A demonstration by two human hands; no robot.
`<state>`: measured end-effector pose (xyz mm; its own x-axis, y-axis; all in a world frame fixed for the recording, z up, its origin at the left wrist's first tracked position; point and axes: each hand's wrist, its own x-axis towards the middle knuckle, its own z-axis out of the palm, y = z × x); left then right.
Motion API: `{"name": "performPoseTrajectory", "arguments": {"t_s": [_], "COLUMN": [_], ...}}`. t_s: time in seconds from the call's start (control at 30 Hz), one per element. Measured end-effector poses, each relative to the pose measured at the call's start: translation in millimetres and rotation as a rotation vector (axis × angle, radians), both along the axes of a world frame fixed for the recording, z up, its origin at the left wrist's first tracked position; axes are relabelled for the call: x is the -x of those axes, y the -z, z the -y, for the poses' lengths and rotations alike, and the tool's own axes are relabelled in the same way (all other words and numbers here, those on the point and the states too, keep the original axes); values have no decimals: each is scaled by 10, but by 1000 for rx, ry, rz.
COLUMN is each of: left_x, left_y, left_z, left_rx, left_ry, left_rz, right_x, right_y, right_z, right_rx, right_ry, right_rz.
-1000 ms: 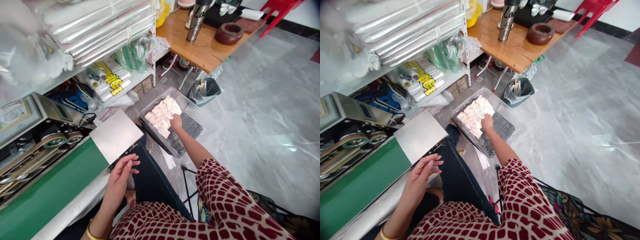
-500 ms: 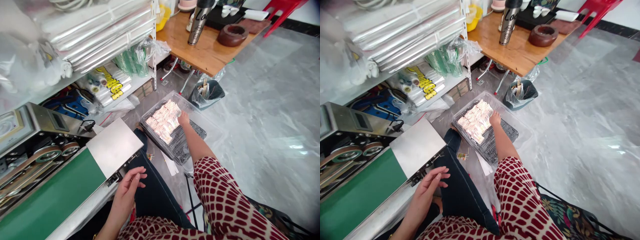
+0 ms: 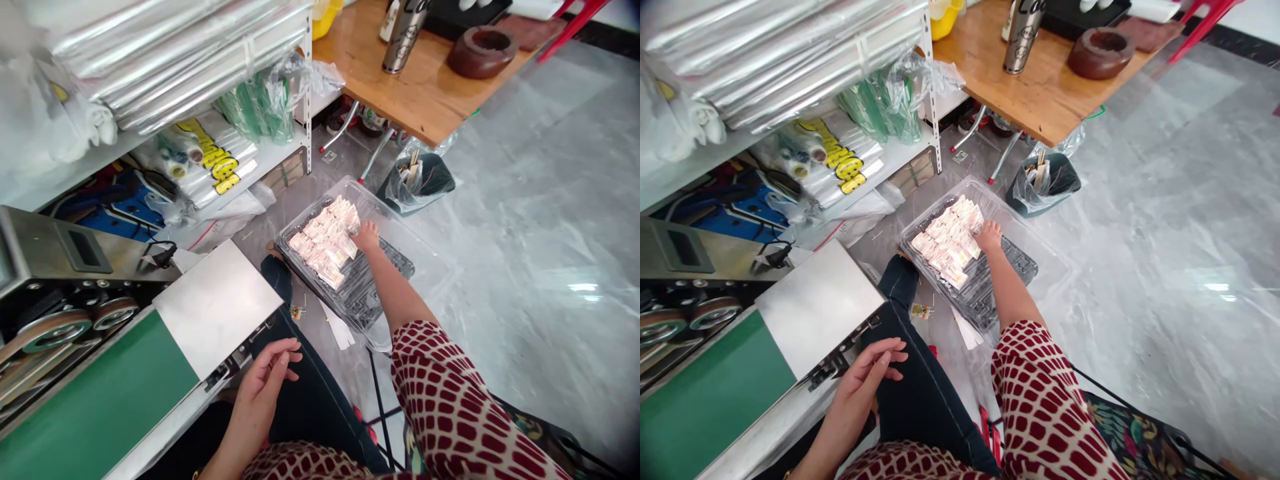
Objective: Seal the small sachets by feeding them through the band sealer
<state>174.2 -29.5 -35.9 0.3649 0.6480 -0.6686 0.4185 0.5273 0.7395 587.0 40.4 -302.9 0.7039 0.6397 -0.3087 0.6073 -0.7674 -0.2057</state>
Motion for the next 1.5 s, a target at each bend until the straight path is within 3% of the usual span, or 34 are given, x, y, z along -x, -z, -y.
{"name": "performPoseTrajectory", "arguments": {"t_s": [0.13,0.33,0.6,0.73,0.87,1.03,1.13,1.23,1.37,1.43,1.5], "left_x": [8,56,128,178,211,284,360,455,573,588,562], "left_y": [14,89,159,245,269,228,176,73,-130,-235,-328], "left_z": [6,43,80,139,171,196,224,225,100,-29,-190], "left_rx": [1,-3,13,9,12,-16,-72,-174,-491,-651,-722], "left_ry": [28,27,27,37,47,45,64,91,125,97,35], "left_rz": [-5,31,45,115,137,144,125,109,69,29,48], "right_x": [10,-179,-40,-38,-22,106,134,203,682,1121,1627], "right_y": [52,49,-27,-42,-124,-329,-550,-914,-1693,-2153,-2566], "right_z": [-58,-223,-110,-87,-71,33,138,241,323,334,324], "right_rx": [-63,47,-20,-23,-9,-115,-226,-405,-723,-873,-909], "right_ry": [48,82,64,83,54,96,180,219,58,-58,-156], "right_rz": [-84,-218,-113,-169,-167,-44,-28,-108,-329,-583,-806]}}
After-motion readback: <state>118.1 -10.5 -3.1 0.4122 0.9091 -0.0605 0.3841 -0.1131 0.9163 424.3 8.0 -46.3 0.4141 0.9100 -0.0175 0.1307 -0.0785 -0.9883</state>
